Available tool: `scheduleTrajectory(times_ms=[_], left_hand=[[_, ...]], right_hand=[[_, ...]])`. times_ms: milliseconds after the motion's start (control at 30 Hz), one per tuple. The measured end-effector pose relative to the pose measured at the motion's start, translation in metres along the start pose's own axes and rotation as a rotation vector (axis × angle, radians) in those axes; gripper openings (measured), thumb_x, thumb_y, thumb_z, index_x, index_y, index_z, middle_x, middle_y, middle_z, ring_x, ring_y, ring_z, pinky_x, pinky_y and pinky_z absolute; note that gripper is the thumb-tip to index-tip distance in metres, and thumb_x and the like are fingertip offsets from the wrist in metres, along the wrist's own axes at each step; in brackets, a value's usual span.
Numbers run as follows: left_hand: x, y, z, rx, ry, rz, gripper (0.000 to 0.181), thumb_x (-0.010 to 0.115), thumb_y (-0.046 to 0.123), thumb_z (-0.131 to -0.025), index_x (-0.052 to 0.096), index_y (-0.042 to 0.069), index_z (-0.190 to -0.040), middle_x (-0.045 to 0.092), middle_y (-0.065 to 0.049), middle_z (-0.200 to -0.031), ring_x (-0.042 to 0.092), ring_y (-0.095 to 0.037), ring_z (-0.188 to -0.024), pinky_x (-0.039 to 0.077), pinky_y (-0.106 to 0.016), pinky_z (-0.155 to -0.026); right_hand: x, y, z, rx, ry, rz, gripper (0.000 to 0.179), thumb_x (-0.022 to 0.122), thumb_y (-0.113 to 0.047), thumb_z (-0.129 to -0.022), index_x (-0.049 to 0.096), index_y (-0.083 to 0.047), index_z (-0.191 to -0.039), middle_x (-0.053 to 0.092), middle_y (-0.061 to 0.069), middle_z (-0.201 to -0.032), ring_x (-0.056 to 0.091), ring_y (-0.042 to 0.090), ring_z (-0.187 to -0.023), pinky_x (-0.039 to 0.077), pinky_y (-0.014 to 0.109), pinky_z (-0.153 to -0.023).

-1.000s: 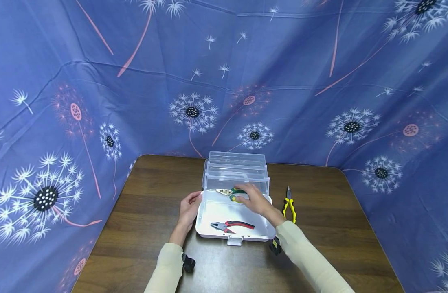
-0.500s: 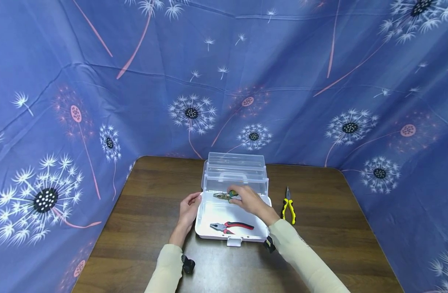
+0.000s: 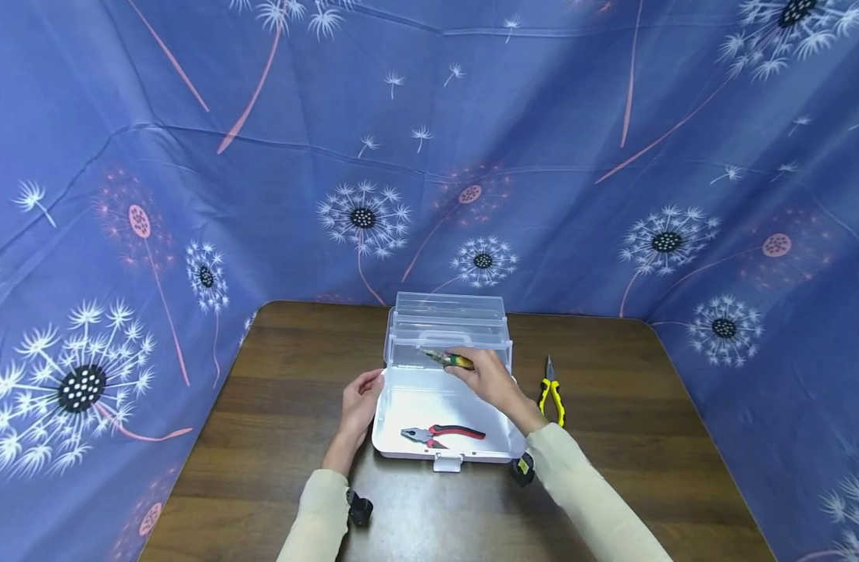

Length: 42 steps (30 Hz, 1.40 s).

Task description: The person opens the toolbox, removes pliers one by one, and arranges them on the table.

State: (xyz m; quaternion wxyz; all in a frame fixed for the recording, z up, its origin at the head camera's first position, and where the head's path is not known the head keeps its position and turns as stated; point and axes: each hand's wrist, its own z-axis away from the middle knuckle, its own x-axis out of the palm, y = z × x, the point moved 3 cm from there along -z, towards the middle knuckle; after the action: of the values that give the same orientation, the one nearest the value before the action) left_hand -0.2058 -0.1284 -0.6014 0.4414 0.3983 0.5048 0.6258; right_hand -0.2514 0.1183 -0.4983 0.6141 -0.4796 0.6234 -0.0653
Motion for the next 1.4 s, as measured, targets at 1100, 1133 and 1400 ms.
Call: scheduleTrajectory(times_ms=[1100, 1133, 1400], left_hand=[[-0.001, 0.000, -0.001, 0.010, -0.005, 0.000, 0.031, 0.061, 0.013, -0.104, 0.065, -0.006, -0.128, 0.067, -0.019, -0.113, 0.058, -0.013, -0.094, 0.049, -0.020, -0.079], [-0.001, 0.000, -0.001, 0.010, -0.006, 0.005, 0.031, 0.061, 0.013, -0.104, 0.065, -0.007, -0.128, 0.067, -0.019, -0.112, 0.058, -0.013, -0.094, 0.049, -0.020, -0.079], [-0.001, -0.002, -0.001, 0.013, -0.004, 0.013, 0.031, 0.061, 0.012, -0.104, 0.065, -0.007, -0.128, 0.067, -0.018, -0.112, 0.058, -0.013, -0.094, 0.049, -0.020, -0.078]], right_hand=[[-0.077, 0.060, 0.056, 0.509, 0.376, -0.269, 0.047, 0.079, -0.028, -0.094, 0.068, -0.002, -0.132, 0.066, 0.000, -0.084, 0.051, 0.005, -0.069, 0.044, 0.018, -0.057], [-0.080, 0.062, 0.059, 0.521, 0.380, -0.268, 0.048, 0.078, -0.029, -0.094, 0.068, -0.003, -0.133, 0.063, -0.001, -0.082, 0.049, 0.005, -0.068, 0.043, 0.018, -0.056], [-0.089, 0.083, 0.080, 0.585, 0.436, -0.467, 0.053, 0.075, -0.023, -0.096, 0.059, 0.003, -0.140, 0.076, 0.006, -0.108, 0.076, 0.017, -0.089, 0.059, 0.026, -0.077]])
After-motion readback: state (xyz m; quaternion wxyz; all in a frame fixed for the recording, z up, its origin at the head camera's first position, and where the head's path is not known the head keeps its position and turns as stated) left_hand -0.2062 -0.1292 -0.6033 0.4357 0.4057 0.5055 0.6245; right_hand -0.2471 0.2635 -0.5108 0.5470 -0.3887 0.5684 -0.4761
